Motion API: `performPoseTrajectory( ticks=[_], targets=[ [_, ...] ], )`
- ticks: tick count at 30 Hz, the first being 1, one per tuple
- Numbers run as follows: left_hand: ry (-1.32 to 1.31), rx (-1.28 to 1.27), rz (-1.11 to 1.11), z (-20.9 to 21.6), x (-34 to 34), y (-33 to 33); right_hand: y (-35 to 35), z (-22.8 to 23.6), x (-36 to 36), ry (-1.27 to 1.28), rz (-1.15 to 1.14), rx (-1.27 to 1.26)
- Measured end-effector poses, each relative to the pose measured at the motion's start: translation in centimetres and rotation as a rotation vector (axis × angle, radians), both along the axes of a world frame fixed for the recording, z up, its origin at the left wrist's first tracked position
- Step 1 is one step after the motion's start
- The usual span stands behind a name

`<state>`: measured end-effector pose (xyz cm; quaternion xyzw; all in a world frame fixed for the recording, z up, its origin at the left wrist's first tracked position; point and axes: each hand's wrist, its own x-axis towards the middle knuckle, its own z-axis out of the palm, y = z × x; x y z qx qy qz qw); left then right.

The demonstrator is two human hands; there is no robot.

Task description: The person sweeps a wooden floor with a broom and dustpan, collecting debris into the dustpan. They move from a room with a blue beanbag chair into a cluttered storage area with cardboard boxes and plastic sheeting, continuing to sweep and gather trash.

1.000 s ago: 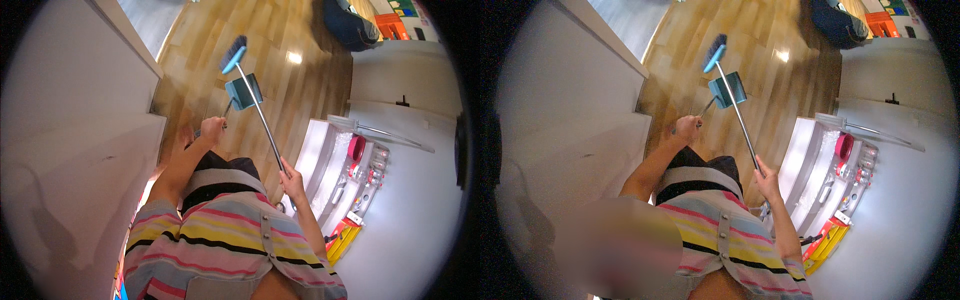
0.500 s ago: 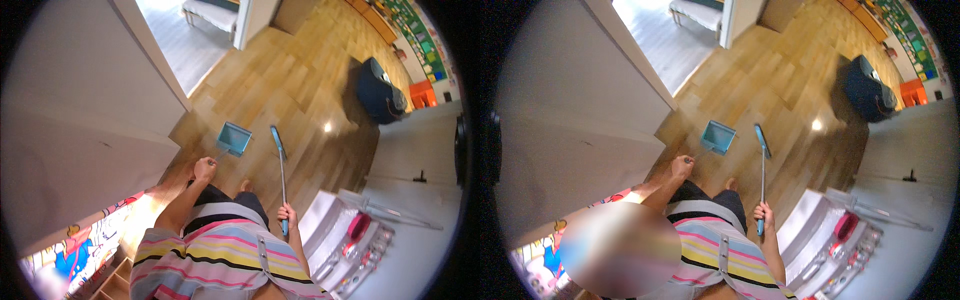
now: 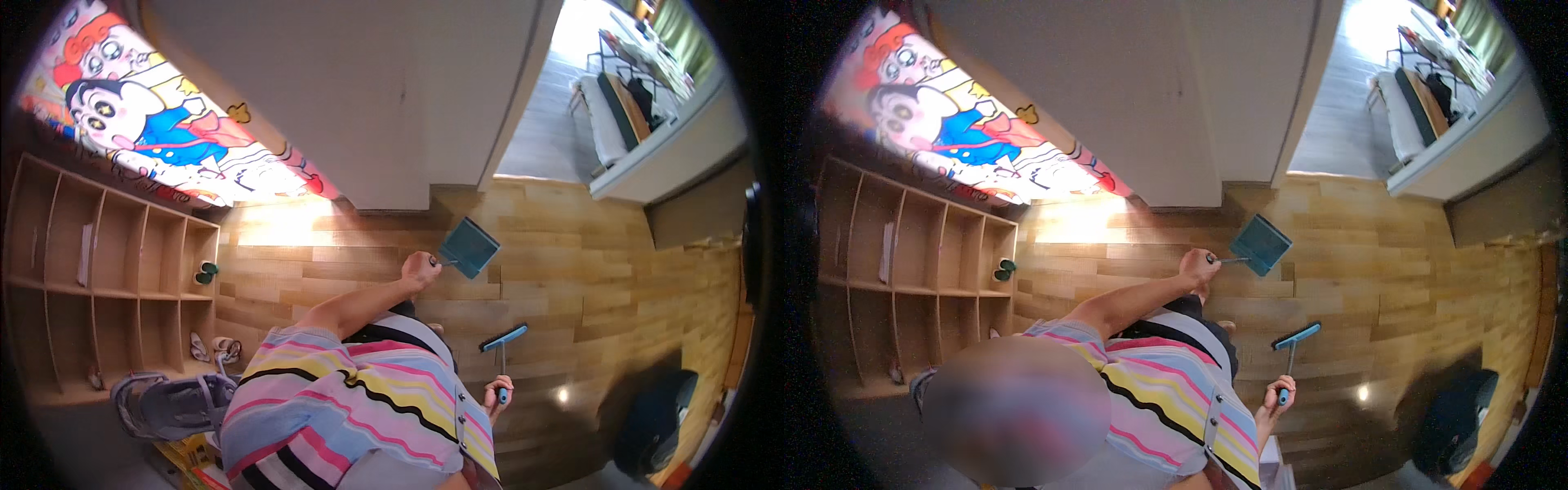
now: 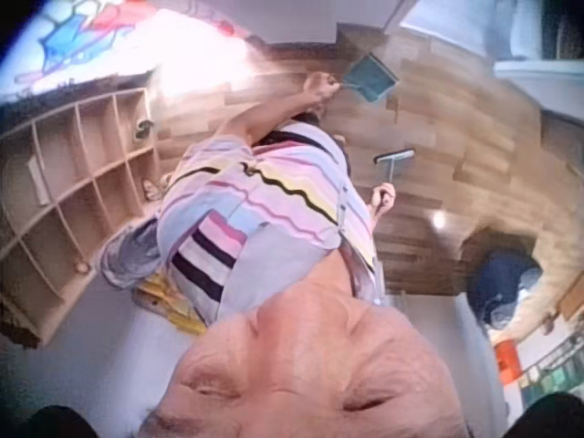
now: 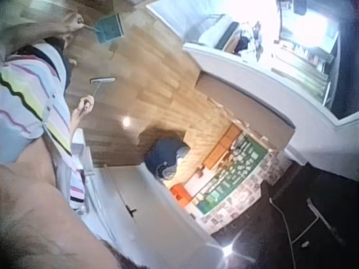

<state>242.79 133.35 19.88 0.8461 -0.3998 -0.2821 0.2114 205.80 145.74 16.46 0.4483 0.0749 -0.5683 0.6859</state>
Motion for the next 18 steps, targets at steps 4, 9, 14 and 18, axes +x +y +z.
performPoseTrajectory(
  ticks=[4,9,14,18],
  targets=[
    [0.063,0.006,0.086,-0.3,1.6,1.3,-2.2,-0.2,1.6,0.201,0.681,0.118],
    [0.131,0.065,0.169,-0.2,1.6,2.5,-4.0,1.7,2.3,0.089,0.895,0.1],
    [0.203,0.026,0.24,-1.5,2.5,2.4,-7.3,-0.7,1.3,0.753,1.278,-0.108],
    [0.259,0.044,0.215,-3.6,2.8,2.4,-8.4,-4.9,-1.0,0.196,1.113,0.134]
  ],
)
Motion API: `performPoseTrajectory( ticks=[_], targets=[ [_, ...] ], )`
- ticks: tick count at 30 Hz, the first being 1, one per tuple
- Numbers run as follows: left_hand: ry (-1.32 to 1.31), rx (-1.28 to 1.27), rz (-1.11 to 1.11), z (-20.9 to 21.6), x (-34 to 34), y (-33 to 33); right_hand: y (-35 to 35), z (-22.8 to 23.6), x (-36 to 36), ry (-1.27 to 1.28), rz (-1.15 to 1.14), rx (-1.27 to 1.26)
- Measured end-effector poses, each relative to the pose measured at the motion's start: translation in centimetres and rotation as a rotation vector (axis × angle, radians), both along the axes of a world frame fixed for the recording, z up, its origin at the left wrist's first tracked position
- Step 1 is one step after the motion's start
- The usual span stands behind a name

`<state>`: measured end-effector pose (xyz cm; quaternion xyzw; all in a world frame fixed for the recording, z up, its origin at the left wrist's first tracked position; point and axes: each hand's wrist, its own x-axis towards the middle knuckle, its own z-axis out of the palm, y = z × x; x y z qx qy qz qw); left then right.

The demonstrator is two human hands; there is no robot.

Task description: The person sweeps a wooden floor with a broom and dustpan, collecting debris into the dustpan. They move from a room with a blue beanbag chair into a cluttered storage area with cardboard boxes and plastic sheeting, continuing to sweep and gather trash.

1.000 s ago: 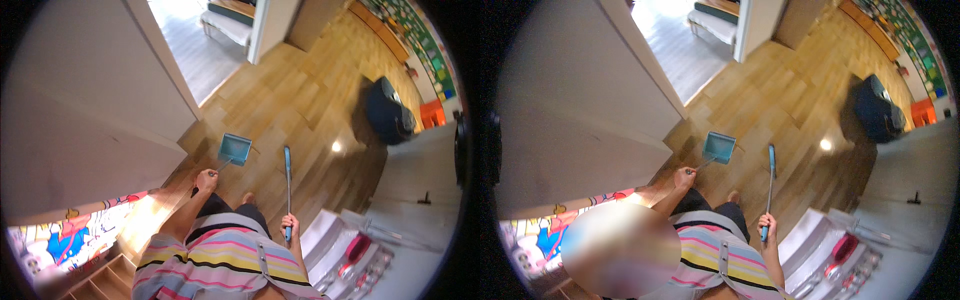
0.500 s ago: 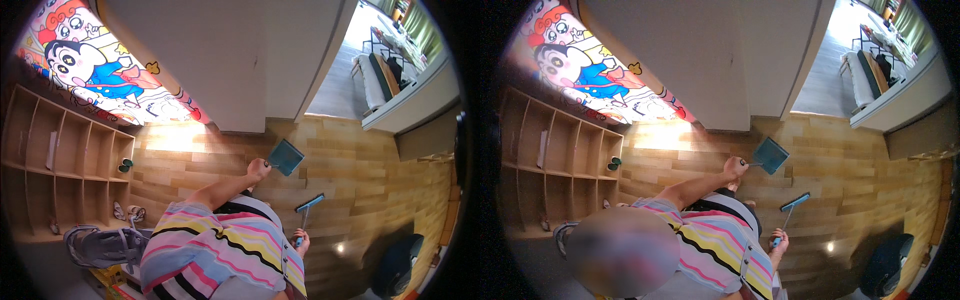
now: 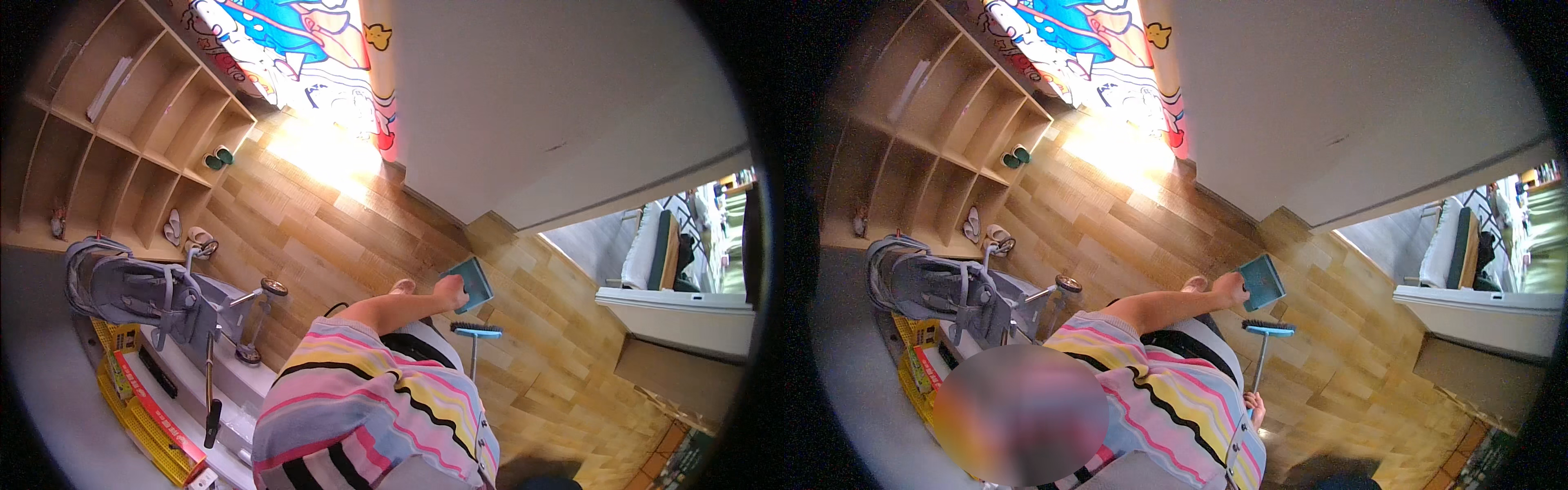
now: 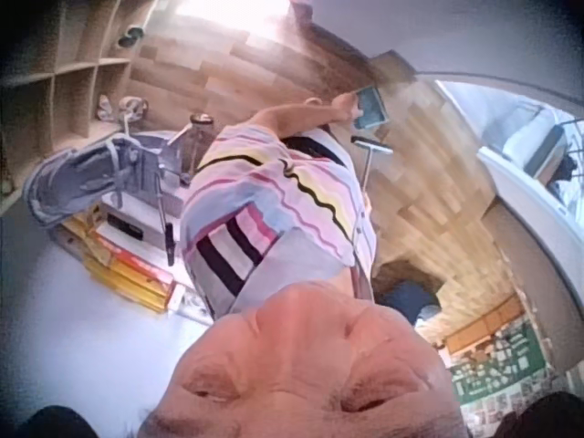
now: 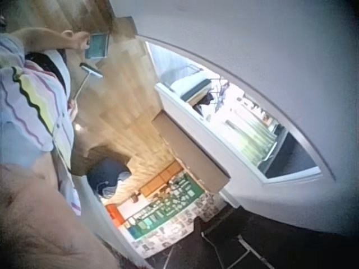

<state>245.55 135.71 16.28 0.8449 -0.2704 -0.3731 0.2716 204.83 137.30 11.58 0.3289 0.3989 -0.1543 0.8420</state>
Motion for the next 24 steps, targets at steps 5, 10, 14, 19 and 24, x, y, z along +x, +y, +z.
performPoseTrajectory(
  ticks=[5,10,14,19,24],
  targets=[
    [-0.005,-0.002,-0.053,0.7,0.8,0.3,-0.4,-1.4,-2.3,0.006,0.168,-0.235],
    [0.024,0.002,-0.136,-0.2,1.2,-1.2,-0.2,-1.4,-2.8,0.275,0.195,-0.194],
    [0.032,-0.016,-0.163,-3.2,2.3,-1.3,-0.3,1.0,-0.1,0.179,0.293,-0.325],
    [-0.006,-0.041,-0.279,-1.7,2.8,-2.9,0.6,7.6,5.2,0.443,0.183,-0.269],
    [-0.036,-0.051,-0.352,-3.0,3.2,-4.9,2.7,9.4,7.8,0.654,0.151,-0.386]
  ],
)
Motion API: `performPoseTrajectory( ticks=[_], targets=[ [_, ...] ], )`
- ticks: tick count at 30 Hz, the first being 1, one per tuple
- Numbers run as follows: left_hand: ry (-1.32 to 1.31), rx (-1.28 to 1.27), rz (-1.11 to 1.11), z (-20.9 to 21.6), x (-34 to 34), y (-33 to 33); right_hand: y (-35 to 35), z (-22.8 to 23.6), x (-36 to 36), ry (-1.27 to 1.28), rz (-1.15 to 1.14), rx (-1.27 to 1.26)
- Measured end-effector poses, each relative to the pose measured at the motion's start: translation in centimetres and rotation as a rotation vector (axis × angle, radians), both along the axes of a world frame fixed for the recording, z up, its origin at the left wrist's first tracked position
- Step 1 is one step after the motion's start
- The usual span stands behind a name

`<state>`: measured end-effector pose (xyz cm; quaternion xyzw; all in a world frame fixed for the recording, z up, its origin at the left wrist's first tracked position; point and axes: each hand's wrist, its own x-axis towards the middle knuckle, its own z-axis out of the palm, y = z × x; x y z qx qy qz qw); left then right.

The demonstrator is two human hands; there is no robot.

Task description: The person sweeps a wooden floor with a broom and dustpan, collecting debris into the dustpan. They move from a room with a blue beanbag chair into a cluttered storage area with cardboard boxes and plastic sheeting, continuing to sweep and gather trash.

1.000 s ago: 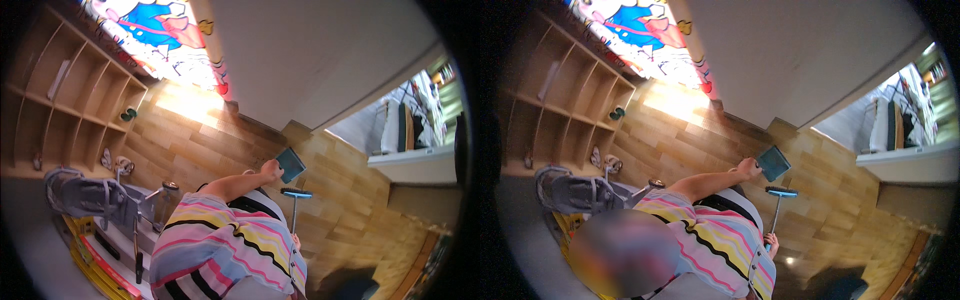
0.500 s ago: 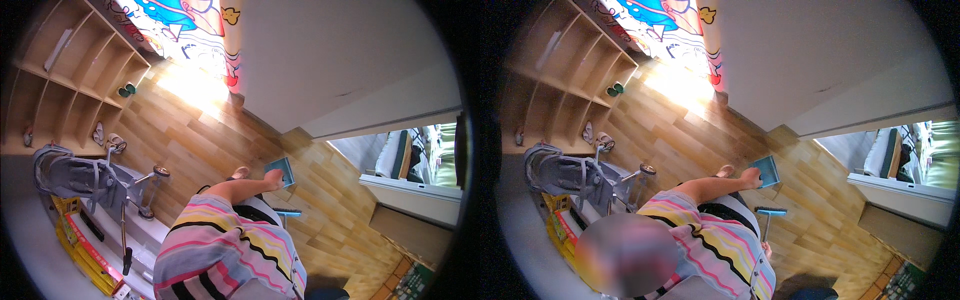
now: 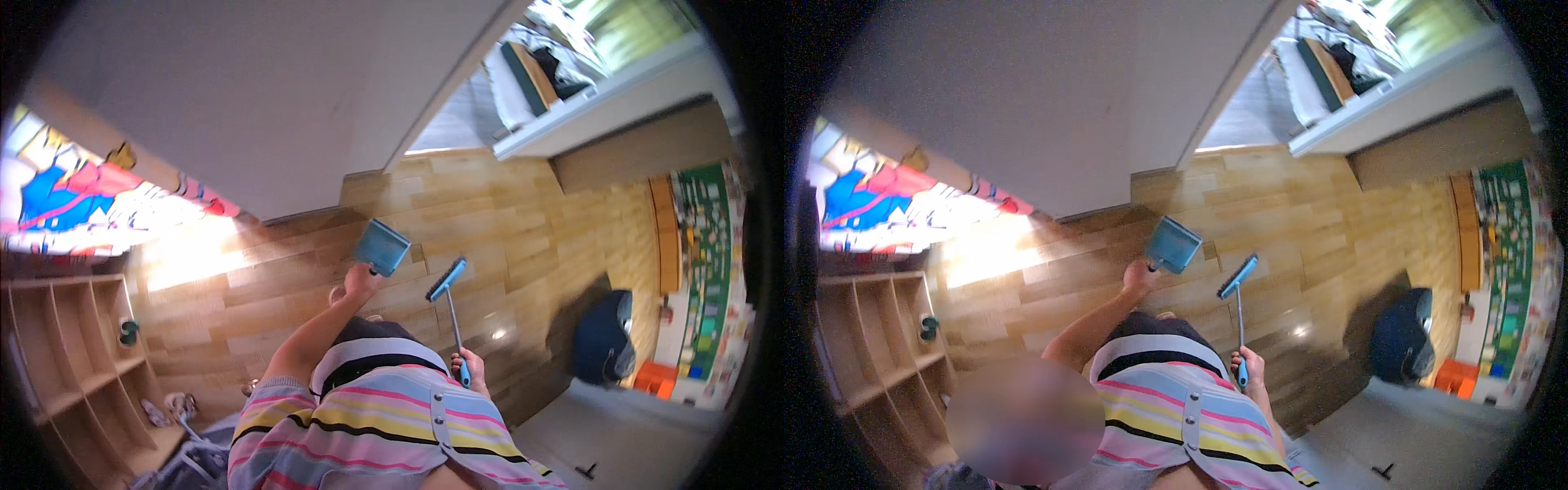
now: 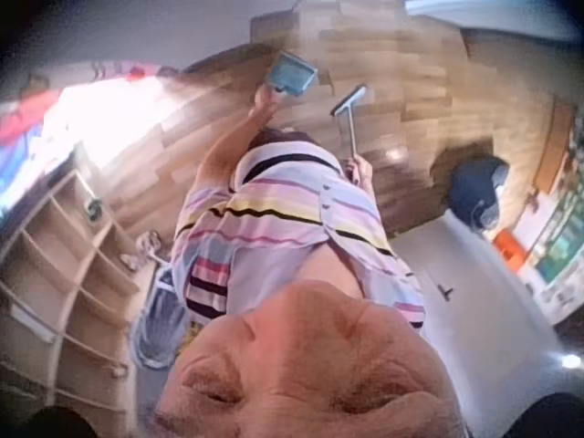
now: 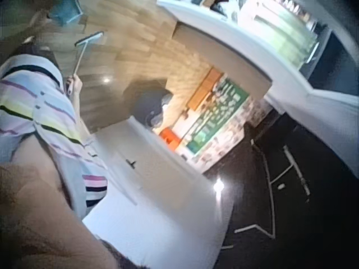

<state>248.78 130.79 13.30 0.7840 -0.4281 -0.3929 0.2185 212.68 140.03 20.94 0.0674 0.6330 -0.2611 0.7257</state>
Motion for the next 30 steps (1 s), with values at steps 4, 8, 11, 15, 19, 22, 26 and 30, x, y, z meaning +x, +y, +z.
performPoseTrajectory(
  ticks=[4,8,11,15,19,22,26,30],
  targets=[
    [0.021,0.034,0.056,-0.7,-0.4,-1.6,0.3,3.0,2.4,0.234,0.091,-0.158],
    [0.037,0.013,0.063,1.6,-2.0,-4.2,-0.6,4.0,2.4,0.319,0.115,-0.23],
    [-0.007,0.002,0.054,0.8,-3.7,-6.8,-3.1,3.6,1.6,0.405,0.158,-0.247],
    [-0.021,0.068,0.07,-0.5,-6.6,-11.1,-7.6,0.3,-2.1,0.425,0.186,-0.287],
    [-0.101,0.081,0.083,0.1,-10.0,-15.6,-15.0,-2.2,-6.5,0.347,0.172,-0.27],
    [-0.186,0.141,0.115,0.9,-11.0,-19.2,-21.0,-3.2,-8.5,0.246,0.201,-0.244],
    [-0.328,0.259,0.03,2.2,-11.4,-23.5,-29.2,-2.1,-9.5,0.101,0.326,-0.168],
    [-0.57,0.235,-0.182,1.6,-8.3,-26.6,-36.8,-1.8,-7.9,-0.03,0.534,-0.219]
  ],
)
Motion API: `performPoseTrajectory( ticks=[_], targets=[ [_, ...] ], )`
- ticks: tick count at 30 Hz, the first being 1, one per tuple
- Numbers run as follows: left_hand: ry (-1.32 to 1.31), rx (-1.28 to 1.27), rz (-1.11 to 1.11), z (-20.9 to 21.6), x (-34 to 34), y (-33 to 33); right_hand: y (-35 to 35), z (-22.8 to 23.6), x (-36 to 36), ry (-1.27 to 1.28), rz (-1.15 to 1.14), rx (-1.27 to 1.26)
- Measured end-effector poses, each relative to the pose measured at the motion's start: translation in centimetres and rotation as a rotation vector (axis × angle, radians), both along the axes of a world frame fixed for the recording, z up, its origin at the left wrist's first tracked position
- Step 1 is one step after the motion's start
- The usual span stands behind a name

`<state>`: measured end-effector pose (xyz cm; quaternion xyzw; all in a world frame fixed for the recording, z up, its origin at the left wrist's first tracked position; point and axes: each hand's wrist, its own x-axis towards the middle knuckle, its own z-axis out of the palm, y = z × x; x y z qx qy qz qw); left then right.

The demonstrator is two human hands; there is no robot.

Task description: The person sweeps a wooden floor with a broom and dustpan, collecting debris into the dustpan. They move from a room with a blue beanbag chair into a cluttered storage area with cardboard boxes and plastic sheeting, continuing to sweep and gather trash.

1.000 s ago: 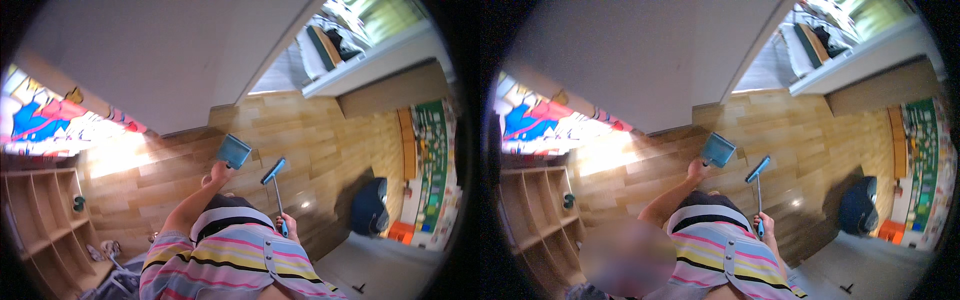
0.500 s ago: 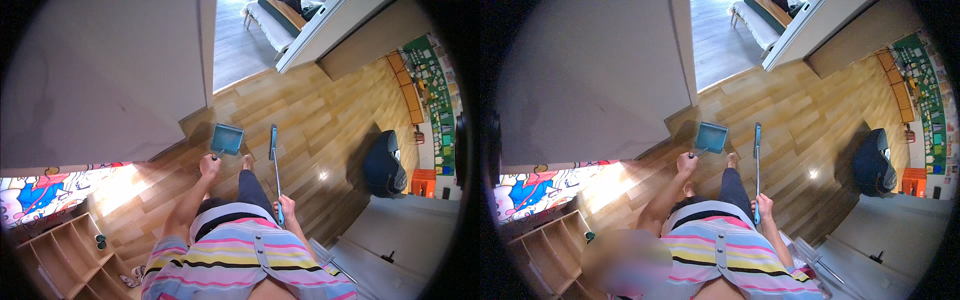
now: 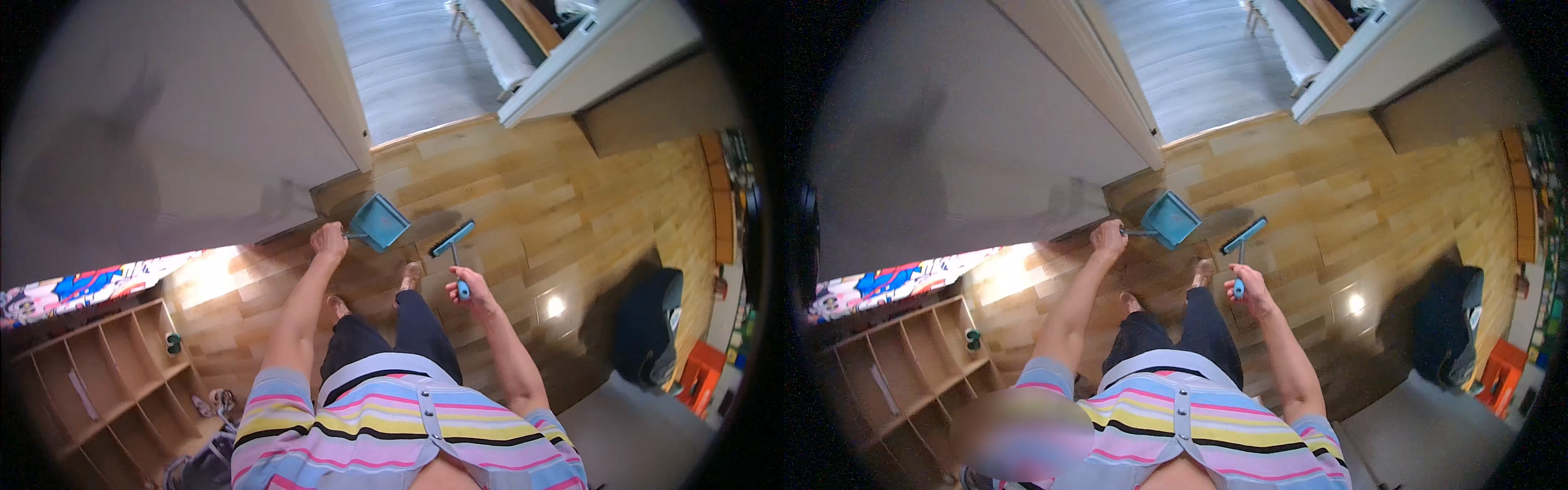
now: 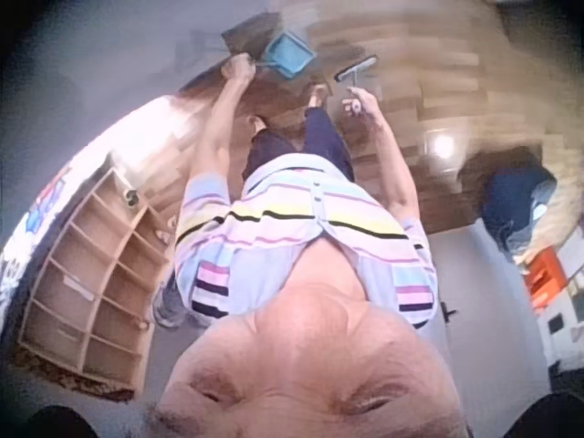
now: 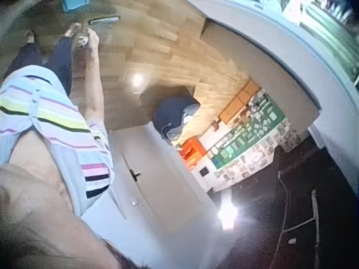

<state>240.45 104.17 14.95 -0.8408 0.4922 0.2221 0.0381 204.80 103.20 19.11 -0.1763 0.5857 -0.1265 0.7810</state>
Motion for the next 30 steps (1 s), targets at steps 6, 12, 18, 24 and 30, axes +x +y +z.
performPoseTrajectory(
  ticks=[6,12,18,24,30],
  targets=[
    [-0.147,0.053,-0.288,-2.5,4.4,-1.8,-7.2,-1.3,5.3,-0.075,0.112,0.113],
    [-0.135,0.042,-0.267,-2.0,4.0,2.3,-5.4,-2.9,9.5,-0.204,0.174,0.291],
    [0.121,0.008,-0.043,-0.5,6.4,11.4,-0.7,0.2,14.8,-0.092,0.296,0.278],
    [0.477,-0.27,0.241,-2.3,9.0,23.0,6.1,4.9,25.1,-0.028,0.723,0.022],
    [0.529,-0.309,0.465,7.1,9.5,29.1,15.5,8.2,35.6,0.03,0.951,-0.041]
  ],
)
